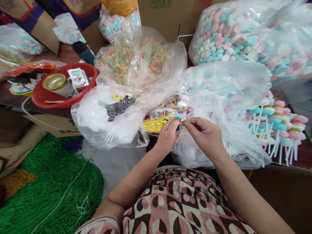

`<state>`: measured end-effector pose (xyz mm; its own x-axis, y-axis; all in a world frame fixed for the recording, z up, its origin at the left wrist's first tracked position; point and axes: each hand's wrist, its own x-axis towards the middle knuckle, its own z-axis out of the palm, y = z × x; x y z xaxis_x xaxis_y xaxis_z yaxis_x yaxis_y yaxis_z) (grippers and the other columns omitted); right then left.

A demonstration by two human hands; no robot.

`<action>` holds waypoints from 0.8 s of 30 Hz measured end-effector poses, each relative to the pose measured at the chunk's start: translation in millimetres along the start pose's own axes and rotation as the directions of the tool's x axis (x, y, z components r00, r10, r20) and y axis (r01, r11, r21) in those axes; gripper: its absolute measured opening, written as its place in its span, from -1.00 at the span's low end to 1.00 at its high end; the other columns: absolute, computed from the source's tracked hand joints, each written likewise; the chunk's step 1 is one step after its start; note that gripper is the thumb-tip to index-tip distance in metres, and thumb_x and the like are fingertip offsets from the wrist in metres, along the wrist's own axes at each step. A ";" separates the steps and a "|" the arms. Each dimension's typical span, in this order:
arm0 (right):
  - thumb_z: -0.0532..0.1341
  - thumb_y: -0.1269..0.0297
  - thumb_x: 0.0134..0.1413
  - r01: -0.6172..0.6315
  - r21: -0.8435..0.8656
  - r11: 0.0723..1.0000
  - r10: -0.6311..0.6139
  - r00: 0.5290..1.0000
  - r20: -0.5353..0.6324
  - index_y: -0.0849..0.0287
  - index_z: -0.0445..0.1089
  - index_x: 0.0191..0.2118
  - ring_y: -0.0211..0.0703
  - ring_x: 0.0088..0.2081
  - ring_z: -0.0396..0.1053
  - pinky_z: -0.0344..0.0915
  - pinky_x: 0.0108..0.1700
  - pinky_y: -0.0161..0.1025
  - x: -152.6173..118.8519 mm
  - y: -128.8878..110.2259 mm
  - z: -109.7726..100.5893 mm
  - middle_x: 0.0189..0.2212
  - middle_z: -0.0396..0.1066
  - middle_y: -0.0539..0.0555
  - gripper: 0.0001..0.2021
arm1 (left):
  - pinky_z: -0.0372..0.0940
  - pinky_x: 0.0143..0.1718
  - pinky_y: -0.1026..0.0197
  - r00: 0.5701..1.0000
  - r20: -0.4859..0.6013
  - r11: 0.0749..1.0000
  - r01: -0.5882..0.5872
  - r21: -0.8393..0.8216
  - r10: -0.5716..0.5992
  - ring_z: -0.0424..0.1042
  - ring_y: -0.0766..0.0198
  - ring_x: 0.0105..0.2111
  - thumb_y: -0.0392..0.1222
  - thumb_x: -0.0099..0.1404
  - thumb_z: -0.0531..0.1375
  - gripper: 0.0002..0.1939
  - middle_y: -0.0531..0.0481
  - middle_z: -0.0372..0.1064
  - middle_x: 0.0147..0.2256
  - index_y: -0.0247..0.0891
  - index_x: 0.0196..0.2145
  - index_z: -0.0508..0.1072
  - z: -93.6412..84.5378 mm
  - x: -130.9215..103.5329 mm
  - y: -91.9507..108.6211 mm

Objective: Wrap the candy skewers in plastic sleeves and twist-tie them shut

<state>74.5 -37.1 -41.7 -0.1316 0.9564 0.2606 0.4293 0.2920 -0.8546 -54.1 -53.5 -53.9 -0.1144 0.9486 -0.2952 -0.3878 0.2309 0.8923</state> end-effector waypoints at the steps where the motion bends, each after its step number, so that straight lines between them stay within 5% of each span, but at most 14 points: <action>1: 0.25 0.19 0.10 -0.056 0.073 0.996 0.056 0.998 -0.003 0.13 0.51 -0.36 -0.22 -0.45 0.37 0.29 -0.38 -0.26 -0.8 2.4 -0.1 -0.44 0.51 0.01 -0.85 | -0.11 -0.66 0.38 0.999 0.047 0.999 0.019 -0.038 -0.017 -0.05 0.47 -0.67 -0.03 0.27 0.20 -0.72 0.17 -0.02 -0.62 -0.24 -0.49 0.31 1.6 0.1 1.2; 8: 0.40 0.01 -0.07 -0.318 0.477 0.820 0.282 0.948 0.147 0.14 0.43 -0.51 -0.30 -0.58 0.22 0.21 -0.53 -0.32 -2.9 14.1 -3.8 -0.59 0.40 -0.03 -0.69 | -0.16 -0.71 0.39 0.890 0.410 0.948 0.280 -0.151 -0.198 -0.18 0.52 -0.78 -0.02 0.25 0.14 -0.71 0.26 -0.14 -0.73 -0.27 -0.50 0.32 -0.5 -1.0 8.6; 10: 0.43 -0.02 -0.13 -0.335 0.516 0.789 0.259 0.941 0.215 0.12 0.46 -0.45 -0.25 -0.52 0.31 0.31 -0.44 -0.28 -2.6 14.5 -9.2 -0.52 0.45 -0.01 -0.68 | -0.14 -0.72 0.39 0.823 0.512 0.927 0.353 -0.124 -0.245 -0.19 0.51 -0.79 -0.03 0.26 0.13 -0.72 0.26 -0.17 -0.74 -0.27 -0.50 0.33 -4.2 -3.2 11.7; 14: 0.44 -0.09 -0.16 -0.337 0.540 0.771 0.134 0.915 0.380 0.02 0.53 -0.16 -0.04 -0.08 0.47 0.40 -0.02 -0.07 -1.7 14.9 -22.1 -0.12 0.54 0.08 -0.56 | -0.14 -0.73 0.37 0.633 0.696 0.848 0.527 -0.067 -0.338 -0.19 0.48 -0.81 -0.07 0.26 0.11 -0.74 0.26 -0.20 -0.76 -0.26 -0.51 0.33 -7.8 -9.2 17.8; 16: 0.43 -0.15 -0.17 -0.353 0.531 0.770 0.105 0.892 0.440 0.02 0.55 -0.17 0.01 -0.05 0.47 0.37 0.05 0.01 -1.3 17.3 -24.6 -0.11 0.55 0.09 -0.54 | -0.13 -0.74 0.37 0.587 0.719 0.810 0.584 -0.057 -0.373 -0.19 0.48 -0.82 -0.05 0.27 0.11 -0.72 0.26 -0.21 -0.76 -0.25 -0.52 0.32 -7.3 -11.3 19.5; 21: 0.48 -0.13 -0.30 -0.367 0.569 0.736 0.181 0.916 0.357 0.06 0.53 -0.43 -0.10 -0.39 0.47 0.43 -0.17 -0.05 -0.1 26.6 -13.8 -0.46 0.54 0.01 -0.61 | -0.08 -0.73 0.38 0.604 0.701 0.785 0.611 -0.100 -0.380 -0.21 0.49 -0.82 -0.06 0.34 0.09 -0.69 0.27 -0.21 -0.76 -0.26 -0.50 0.33 -5.1 -12.2 19.6; 24: 0.47 -0.08 -0.24 -0.318 0.594 0.739 0.239 0.948 0.211 0.10 0.44 -0.57 -0.21 -0.49 0.36 0.38 -0.28 -0.17 0.1 27.1 -4.3 -0.58 0.43 -0.04 -0.63 | -0.06 -0.72 0.39 0.668 0.665 0.816 0.559 -0.149 -0.335 -0.20 0.50 -0.81 -0.04 0.36 0.09 -0.69 0.27 -0.18 -0.75 -0.26 -0.47 0.32 -3.4 -11.4 18.9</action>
<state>90.0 -29.1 -62.9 -0.2106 0.9762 -0.0517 -0.1721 -0.0891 -0.9810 -63.3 -60.7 -34.8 0.6615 0.6999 -0.2694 -0.5171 0.6859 0.5121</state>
